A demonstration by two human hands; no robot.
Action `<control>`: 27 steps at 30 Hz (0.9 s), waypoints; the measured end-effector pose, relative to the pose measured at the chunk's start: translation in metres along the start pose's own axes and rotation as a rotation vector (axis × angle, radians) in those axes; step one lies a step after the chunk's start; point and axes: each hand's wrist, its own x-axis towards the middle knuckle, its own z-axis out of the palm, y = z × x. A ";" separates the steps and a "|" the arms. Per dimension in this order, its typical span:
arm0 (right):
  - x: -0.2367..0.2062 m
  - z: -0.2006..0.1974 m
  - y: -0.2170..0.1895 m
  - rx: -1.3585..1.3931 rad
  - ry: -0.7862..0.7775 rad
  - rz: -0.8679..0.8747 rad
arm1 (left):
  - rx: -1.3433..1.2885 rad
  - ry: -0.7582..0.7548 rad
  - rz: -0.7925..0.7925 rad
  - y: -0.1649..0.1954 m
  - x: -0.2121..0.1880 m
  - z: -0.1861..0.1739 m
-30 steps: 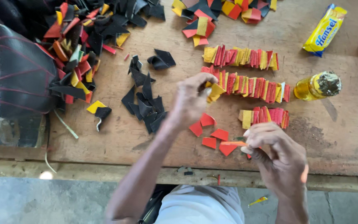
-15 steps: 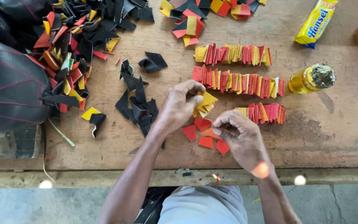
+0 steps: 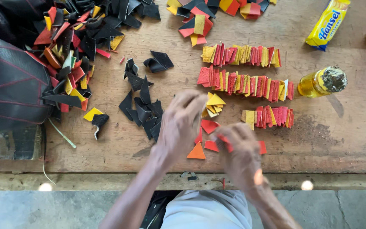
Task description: The person repeatedly picks small triangular and rectangular leather pieces in black, red, and yellow, aligns them in pairs, and places them into neat stacks on a wooden workbench. The person handles the pieces one at a time, occasionally adjusting their orientation before stacking.
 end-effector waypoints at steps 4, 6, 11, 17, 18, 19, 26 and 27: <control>0.020 -0.003 0.011 -0.149 -0.019 0.034 | -0.075 -0.032 -0.034 0.035 -0.037 0.001; 0.026 -0.004 0.011 -0.141 -0.040 0.028 | -0.130 -0.004 -0.034 0.042 -0.049 0.006; 0.019 -0.015 0.001 -0.059 0.017 0.008 | -0.123 0.151 -0.118 0.037 -0.060 0.011; 0.013 -0.016 0.015 0.719 -0.297 0.491 | -1.217 0.056 -0.712 0.008 -0.054 0.011; 0.015 -0.013 0.021 0.872 -0.329 0.515 | -1.263 0.040 -0.738 0.004 -0.055 0.008; 0.018 -0.009 0.028 1.028 -0.359 0.536 | -1.307 0.022 -0.763 0.000 -0.057 0.005; 0.016 0.004 0.028 0.908 -0.322 0.364 | -0.973 0.072 -0.640 -0.004 -0.057 -0.018; 0.017 0.004 0.024 0.895 -0.344 0.333 | -0.941 0.089 -0.628 -0.004 -0.054 -0.020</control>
